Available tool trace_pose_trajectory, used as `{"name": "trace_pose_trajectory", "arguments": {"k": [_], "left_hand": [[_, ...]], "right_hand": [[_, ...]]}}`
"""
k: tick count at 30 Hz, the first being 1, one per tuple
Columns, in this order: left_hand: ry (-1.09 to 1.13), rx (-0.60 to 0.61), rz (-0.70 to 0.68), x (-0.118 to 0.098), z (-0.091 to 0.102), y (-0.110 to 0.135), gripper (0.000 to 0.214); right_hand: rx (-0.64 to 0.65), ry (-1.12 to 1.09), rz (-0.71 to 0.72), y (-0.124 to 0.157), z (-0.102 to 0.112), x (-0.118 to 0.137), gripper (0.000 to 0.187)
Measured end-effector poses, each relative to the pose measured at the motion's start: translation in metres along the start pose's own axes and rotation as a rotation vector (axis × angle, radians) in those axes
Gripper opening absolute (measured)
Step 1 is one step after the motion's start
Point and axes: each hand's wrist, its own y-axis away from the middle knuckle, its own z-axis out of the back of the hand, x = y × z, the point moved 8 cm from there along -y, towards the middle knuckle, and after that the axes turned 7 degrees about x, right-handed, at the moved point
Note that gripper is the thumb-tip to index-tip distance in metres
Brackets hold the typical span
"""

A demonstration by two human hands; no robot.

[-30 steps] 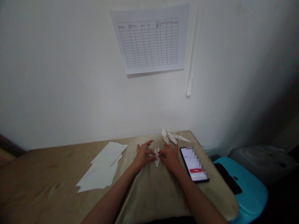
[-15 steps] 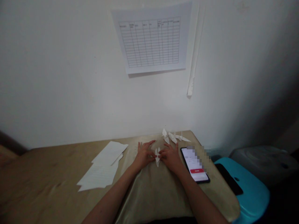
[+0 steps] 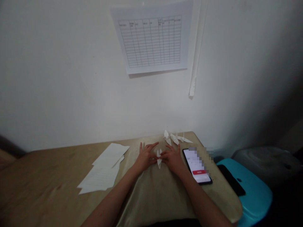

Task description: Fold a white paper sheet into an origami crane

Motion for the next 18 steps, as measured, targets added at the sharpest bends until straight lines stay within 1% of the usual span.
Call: {"name": "trace_pose_trajectory", "arguments": {"k": [5,12,18], "left_hand": [[-0.039,-0.005,0.002,-0.0005,0.0008,0.0008,0.022],[-0.070,-0.057,0.013,0.0004,0.0027,-0.0002,0.014],[-0.043,-0.074,0.034,0.0020,0.0031,0.0011,0.011]], "right_hand": [[-0.002,0.054,-0.003,0.0003,0.0046,0.0054,0.026],[-0.039,0.084,-0.007,-0.0003,0.0091,0.0076,0.025],[-0.039,0.054,-0.019,0.0000,0.0071,0.0042,0.025]]}}
